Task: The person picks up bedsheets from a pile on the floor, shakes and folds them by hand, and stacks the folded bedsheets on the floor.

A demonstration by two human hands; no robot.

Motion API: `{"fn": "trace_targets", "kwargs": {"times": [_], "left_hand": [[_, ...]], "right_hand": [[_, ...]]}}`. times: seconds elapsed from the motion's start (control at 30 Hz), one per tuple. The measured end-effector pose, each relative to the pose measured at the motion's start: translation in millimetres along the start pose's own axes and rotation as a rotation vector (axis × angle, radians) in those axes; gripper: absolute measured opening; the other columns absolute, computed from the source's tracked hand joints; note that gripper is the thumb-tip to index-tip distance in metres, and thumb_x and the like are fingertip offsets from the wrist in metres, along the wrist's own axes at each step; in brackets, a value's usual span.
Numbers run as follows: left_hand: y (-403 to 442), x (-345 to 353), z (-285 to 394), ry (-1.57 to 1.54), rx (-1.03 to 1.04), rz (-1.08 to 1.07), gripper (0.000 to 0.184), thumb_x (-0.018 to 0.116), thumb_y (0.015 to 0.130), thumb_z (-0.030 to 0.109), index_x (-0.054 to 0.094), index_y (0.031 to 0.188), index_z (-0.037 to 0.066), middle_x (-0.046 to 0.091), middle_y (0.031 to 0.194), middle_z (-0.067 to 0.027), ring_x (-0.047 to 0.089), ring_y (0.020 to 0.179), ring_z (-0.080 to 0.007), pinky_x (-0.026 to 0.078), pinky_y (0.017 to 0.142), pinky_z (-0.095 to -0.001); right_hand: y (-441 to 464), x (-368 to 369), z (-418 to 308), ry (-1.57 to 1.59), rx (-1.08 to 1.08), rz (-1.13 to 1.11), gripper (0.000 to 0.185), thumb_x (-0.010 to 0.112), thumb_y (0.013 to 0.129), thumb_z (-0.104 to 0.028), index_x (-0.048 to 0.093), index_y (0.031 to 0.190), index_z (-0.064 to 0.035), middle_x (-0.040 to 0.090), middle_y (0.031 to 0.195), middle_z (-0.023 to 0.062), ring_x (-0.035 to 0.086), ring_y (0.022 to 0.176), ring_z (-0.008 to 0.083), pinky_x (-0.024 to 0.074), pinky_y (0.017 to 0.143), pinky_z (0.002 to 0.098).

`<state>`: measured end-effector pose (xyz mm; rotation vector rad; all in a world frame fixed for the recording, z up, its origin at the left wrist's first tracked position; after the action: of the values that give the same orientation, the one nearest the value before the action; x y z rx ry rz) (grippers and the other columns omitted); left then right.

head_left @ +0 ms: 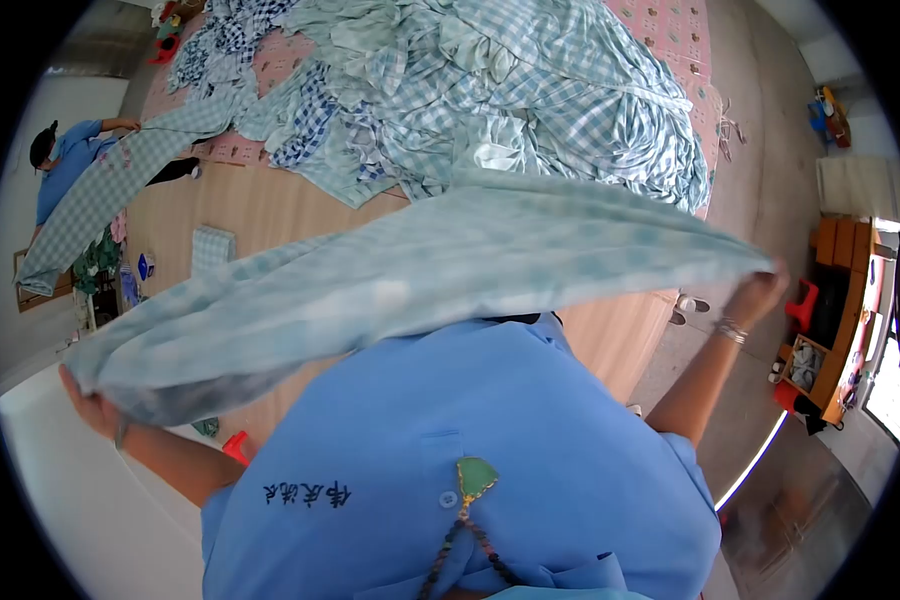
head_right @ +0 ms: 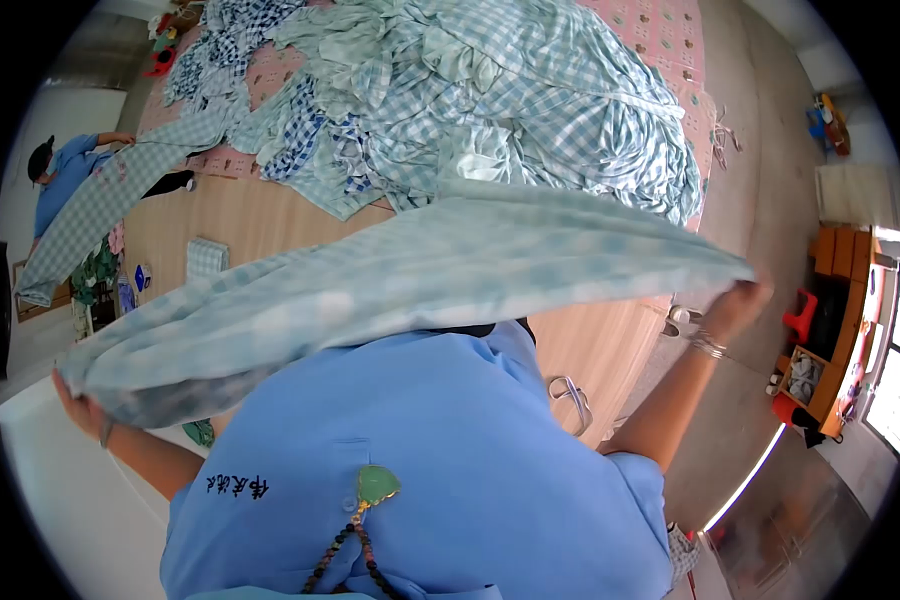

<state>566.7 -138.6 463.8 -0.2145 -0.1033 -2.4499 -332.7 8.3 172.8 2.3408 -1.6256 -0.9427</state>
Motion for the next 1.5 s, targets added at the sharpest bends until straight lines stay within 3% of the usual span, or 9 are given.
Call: {"fn": "trace_targets", "kwargs": {"times": [0.07, 0.2, 0.27, 0.5, 0.7, 0.97, 1.2, 1.33, 1.5], "left_hand": [[28, 22, -31, 0.192, 0.182, -0.006, 0.029, 0.049, 0.083, 0.020, 0.051, 0.104, 0.000, 0.056, 0.097, -0.0119, 0.054, 0.090, -0.0229, 0.048, 0.073, -0.0350], [-44, 217, -168, 0.520, 0.233, -0.806, 0.031, 0.033, 0.086, 0.021, 0.048, 0.106, 0.003, 0.048, 0.104, -0.0125, 0.052, 0.079, -0.0219, 0.042, 0.069, -0.0321], [-124, 284, -209, 0.206, -0.133, -0.986, 0.029, 0.048, 0.080, 0.013, 0.046, 0.107, 0.003, 0.052, 0.097, -0.0066, 0.051, 0.084, -0.0139, 0.040, 0.074, -0.0248], [-226, 305, -290, -0.105, -0.717, -1.073, 0.010, 0.056, 0.078, 0.009, 0.056, 0.087, 0.004, 0.055, 0.076, 0.0017, 0.050, 0.065, -0.0035, 0.039, 0.057, -0.0162], [-239, 297, -293, 0.062, -0.506, -1.100, 0.015, 0.049, 0.084, 0.011, 0.059, 0.090, 0.001, 0.056, 0.077, 0.0019, 0.046, 0.065, -0.0022, 0.037, 0.057, -0.0170], [-213, 282, -295, 0.125, -0.017, -1.219, 0.023, 0.049, 0.081, 0.006, 0.049, 0.104, 0.002, 0.053, 0.085, -0.0020, 0.051, 0.081, -0.0083, 0.041, 0.070, -0.0221], [-167, 211, -396, 0.557, 0.101, -0.993, 0.023, 0.052, 0.068, 0.004, 0.054, 0.091, 0.005, 0.055, 0.087, -0.0147, 0.053, 0.082, -0.0284, 0.041, 0.069, -0.0340], [-121, 159, -427, 0.857, 0.242, -0.726, 0.016, 0.050, 0.070, 0.010, 0.058, 0.084, 0.009, 0.058, 0.083, -0.0139, 0.053, 0.079, -0.0325, 0.042, 0.066, -0.0369], [-76, 107, -436, 0.981, 0.152, -0.583, 0.013, 0.051, 0.071, 0.017, 0.058, 0.082, 0.012, 0.059, 0.082, -0.0114, 0.056, 0.076, -0.0308, 0.043, 0.064, -0.0364]], "right_hand": [[19, 20, -131, 0.603, -0.021, 0.074, 0.023, 0.042, 0.079, 0.005, 0.050, 0.099, -0.0024, 0.054, 0.089, 0.0098, 0.054, 0.076, 0.0181, 0.0442, 0.074, 0.0279], [-20, 118, -272, 0.325, -0.744, -0.645, 0.038, 0.044, 0.063, 0.013, 0.050, 0.096, -0.0020, 0.053, 0.087, 0.0103, 0.051, 0.081, 0.0221, 0.0424, 0.069, 0.0280], [-94, 161, -333, 0.561, -0.901, -0.945, 0.029, 0.050, 0.064, 0.010, 0.050, 0.089, -0.0040, 0.053, 0.085, 0.0098, 0.051, 0.074, 0.0258, 0.0428, 0.063, 0.0309], [-174, 188, -326, 0.522, -0.281, -1.150, 0.021, 0.057, 0.066, 0.003, 0.055, 0.086, -0.0042, 0.053, 0.077, 0.0088, 0.053, 0.062, 0.0179, 0.0434, 0.057, 0.0262], [-169, 198, -297, 0.551, 0.118, -1.260, 0.018, 0.061, 0.066, 0.002, 0.056, 0.083, -0.0009, 0.050, 0.071, 0.0032, 0.049, 0.057, 0.0078, 0.0403, 0.052, 0.0200], [-177, 232, -307, 0.320, -0.105, -1.487, 0.012, 0.060, 0.070, -0.007, 0.054, 0.078, 0.0000, 0.052, 0.062, 0.0042, 0.049, 0.053, 0.0085, 0.0396, 0.050, 0.0220], [-193, 225, -389, 0.564, -0.180, -1.489, 0.012, 0.061, 0.072, -0.004, 0.053, 0.081, -0.0027, 0.049, 0.065, -0.0020, 0.043, 0.055, 0.0044, 0.0374, 0.050, 0.0202], [-117, 168, -417, 0.683, -0.253, -0.947, 0.021, 0.055, 0.072, 0.004, 0.054, 0.093, 0.0000, 0.057, 0.082, 0.0086, 0.055, 0.072, 0.0134, 0.0459, 0.065, 0.0228], [-41, 55, -479, 0.262, -1.247, -0.345, 0.016, 0.050, 0.084, -0.026, 0.044, 0.084, -0.0104, 0.035, 0.086, 0.0019, 0.042, 0.072, 0.0113, 0.0413, 0.065, 0.0261]]}}
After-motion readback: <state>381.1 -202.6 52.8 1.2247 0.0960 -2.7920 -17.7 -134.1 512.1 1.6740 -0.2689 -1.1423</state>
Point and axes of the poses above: each hand's wrist, its own y-axis towards the middle knuckle, its own x-axis out of the palm, z = x × y, the point moved 4 cm from there along y, towards the middle knuckle
